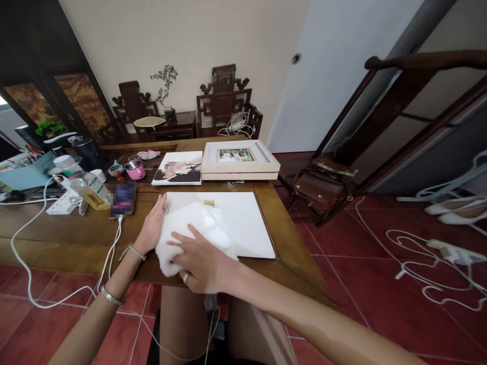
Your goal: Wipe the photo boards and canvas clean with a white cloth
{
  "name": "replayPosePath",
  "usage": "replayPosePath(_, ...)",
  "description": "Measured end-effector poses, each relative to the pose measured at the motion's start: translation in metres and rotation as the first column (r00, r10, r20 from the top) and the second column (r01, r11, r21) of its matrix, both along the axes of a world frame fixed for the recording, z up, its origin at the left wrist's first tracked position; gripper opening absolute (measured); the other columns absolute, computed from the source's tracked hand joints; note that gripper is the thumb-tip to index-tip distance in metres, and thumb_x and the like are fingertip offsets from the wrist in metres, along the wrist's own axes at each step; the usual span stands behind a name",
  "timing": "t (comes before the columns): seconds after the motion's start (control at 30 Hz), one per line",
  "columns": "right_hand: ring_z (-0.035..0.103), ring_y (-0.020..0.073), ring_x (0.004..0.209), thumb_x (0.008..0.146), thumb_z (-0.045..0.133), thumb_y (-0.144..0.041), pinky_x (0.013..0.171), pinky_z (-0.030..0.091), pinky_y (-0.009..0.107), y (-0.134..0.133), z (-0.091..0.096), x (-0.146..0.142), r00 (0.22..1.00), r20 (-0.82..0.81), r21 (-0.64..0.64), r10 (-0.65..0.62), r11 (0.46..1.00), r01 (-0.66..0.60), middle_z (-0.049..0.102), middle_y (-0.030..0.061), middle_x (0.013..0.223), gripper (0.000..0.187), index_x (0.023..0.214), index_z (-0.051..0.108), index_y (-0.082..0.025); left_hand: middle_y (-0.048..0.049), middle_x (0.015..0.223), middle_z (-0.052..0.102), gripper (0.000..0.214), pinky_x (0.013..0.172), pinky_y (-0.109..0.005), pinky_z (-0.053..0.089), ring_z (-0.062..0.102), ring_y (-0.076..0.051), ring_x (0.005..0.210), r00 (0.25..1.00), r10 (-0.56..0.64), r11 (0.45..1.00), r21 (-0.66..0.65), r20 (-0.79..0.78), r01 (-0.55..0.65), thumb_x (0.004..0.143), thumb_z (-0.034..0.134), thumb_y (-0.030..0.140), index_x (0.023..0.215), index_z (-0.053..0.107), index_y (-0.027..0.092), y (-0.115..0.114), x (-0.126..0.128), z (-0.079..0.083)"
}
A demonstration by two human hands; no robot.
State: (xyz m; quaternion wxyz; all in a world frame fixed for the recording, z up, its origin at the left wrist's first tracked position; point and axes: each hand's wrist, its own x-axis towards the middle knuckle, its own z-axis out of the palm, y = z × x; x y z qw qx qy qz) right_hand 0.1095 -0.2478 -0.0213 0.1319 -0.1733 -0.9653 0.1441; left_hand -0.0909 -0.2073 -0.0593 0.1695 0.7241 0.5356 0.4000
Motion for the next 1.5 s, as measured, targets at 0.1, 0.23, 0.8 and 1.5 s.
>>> replayPosePath(0.1,0.040,0.0204,0.125,0.068,0.044,-0.009,0.108,0.019,0.046,-0.004,0.004,0.023,0.998,-0.058,-0.091,-0.040,0.995,0.035,0.065,0.0032,0.109,0.027,0.084,0.062,-0.022,-0.0068,0.145,0.031,0.050,0.113,-0.037,0.018,0.022,-0.017,0.136,0.998,-0.030,0.999,-0.015,-0.049,0.029,0.094,0.023,0.038,0.136,0.035,0.015,0.001,0.000,-0.004)
replayPosePath(0.23,0.051,0.0256,0.113,0.075,0.043,-0.013,0.102,0.030,0.045,0.026,-0.002,0.039,0.956,-0.043,-0.086,-0.291,0.954,0.287,0.063,0.0052,0.114,0.028,0.091,0.064,-0.021,-0.0104,0.135,0.047,0.046,0.110,-0.042,0.025,0.036,-0.019,0.130,0.990,-0.054,0.997,-0.056,-0.127,0.047,0.092,0.029,0.036,0.127,0.048,0.013,0.004,0.000,-0.008)
replayPosePath(0.8,0.056,0.0241,0.100,0.081,0.037,-0.023,0.083,0.039,0.030,0.125,0.002,-0.026,0.846,-0.061,-0.233,-0.530,0.831,0.504,0.066,0.0059,0.108,0.031,0.091,0.066,-0.018,-0.0100,0.127,0.055,0.035,0.107,-0.045,0.030,0.045,-0.023,0.124,0.985,-0.052,0.998,-0.031,-0.164,0.048,0.086,0.042,0.025,0.116,0.058,0.017,0.007,-0.002,-0.012)
replayPosePath(1.5,0.051,0.0311,0.113,0.073,0.048,-0.042,0.096,0.038,0.045,-0.003,0.008,0.142,0.784,0.194,-0.391,-0.590,0.686,0.614,0.061,0.0058,0.117,0.033,0.095,0.067,-0.026,-0.0127,0.130,0.052,0.037,0.108,-0.046,0.027,0.041,-0.023,0.126,0.982,-0.054,0.998,-0.053,-0.183,0.045,0.086,0.041,0.024,0.118,0.056,0.013,0.006,-0.001,-0.010)
